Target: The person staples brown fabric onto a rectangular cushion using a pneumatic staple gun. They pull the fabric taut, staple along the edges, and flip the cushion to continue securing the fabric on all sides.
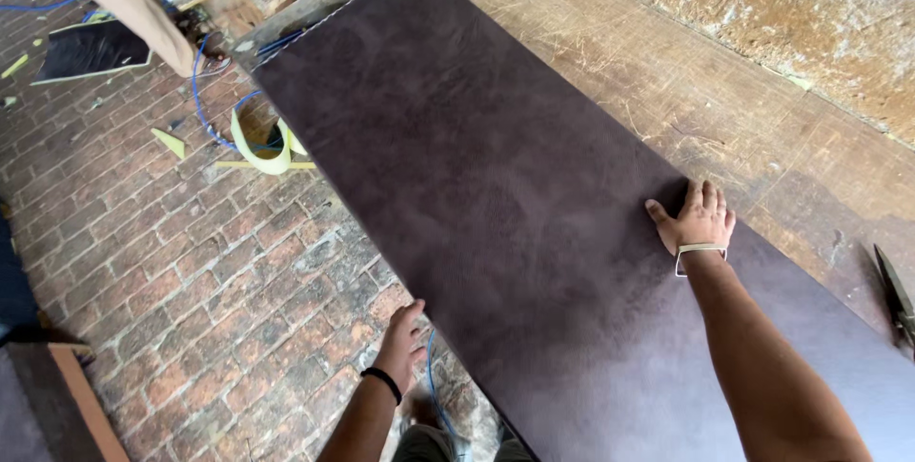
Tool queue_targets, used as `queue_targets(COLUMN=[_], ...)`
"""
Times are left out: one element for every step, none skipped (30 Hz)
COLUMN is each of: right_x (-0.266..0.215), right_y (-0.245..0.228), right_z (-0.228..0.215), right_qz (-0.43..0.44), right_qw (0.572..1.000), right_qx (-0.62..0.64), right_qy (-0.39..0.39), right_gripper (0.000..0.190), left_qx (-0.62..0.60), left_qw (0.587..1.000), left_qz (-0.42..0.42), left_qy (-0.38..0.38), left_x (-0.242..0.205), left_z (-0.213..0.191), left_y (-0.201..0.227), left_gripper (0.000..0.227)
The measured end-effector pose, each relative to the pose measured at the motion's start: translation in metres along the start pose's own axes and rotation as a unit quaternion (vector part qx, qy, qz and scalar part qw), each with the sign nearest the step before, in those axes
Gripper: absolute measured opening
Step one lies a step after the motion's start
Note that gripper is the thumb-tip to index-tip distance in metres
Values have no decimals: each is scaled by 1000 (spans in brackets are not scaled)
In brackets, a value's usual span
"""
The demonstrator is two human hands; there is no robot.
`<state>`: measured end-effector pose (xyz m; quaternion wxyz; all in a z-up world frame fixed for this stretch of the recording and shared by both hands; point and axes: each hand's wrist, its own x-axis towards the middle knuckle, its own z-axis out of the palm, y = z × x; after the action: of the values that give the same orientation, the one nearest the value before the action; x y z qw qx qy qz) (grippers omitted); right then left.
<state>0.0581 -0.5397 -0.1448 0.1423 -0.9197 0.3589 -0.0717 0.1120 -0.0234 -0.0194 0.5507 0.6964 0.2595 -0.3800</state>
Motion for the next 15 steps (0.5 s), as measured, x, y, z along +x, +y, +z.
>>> queue_targets(right_x=[4, 16, 28, 23, 20, 28, 37, 34, 31, 43, 51, 48, 42, 43, 43], right_y=[-2, -6, -10, -13, -16, -24, -31, -33, -36, -40, -45, -49, -53, -58, -61], right_z=[2, 2, -1, -4, -8, -10, -12, -14, -17, -21, -25, -28, -31, -36, -40], right_qz=[34, 70, 106, 110, 114, 119, 136, 153, 170, 180, 190, 196, 198, 196, 194], right_qw=[999, 995, 989, 988, 987, 987, 984, 979, 974, 971, 967, 964, 963, 963, 963], right_qx=[-9, -17, -25, -32, -39, -42, -44, -50, -56, -63, -69, -76, -79, -81, -82], right_qy=[-37, -68, -98, -103, -108, -103, -107, -123, -139, -146, -153, -163, -166, -166, -167], right_gripper=[102, 102, 102, 101, 100, 100, 99, 99, 99, 97, 95, 94, 94, 94, 94], left_qx=[-13, -58, -103, -144, -182, -216, -250, -265, -281, -300, -289, -281, -273, -273, -274], left_qw=[1000, 998, 993, 985, 977, 968, 957, 954, 950, 944, 950, 953, 956, 955, 954], left_qz=[-7, -24, -41, -69, -100, -121, -142, -133, -123, -107, -107, -108, -107, -113, -119], left_qy=[-7, -27, -47, -62, -52, -47, -41, -53, -65, -81, -55, -24, 7, 20, 34], left_x=[10, 26, 41, 46, 50, 64, 78, 80, 80, 87, 92, 91, 88, 88, 86], left_z=[-6, -8, -9, -15, -21, -24, -25, -27, -26, -18, -11, -7, -3, 4, 11], left_y=[5, 13, 20, 22, 23, 35, 46, 45, 44, 46, 49, 48, 47, 48, 47], left_gripper=[95, 96, 98, 101, 103, 105, 107, 107, 107, 107, 97, 89, 82, 81, 81])
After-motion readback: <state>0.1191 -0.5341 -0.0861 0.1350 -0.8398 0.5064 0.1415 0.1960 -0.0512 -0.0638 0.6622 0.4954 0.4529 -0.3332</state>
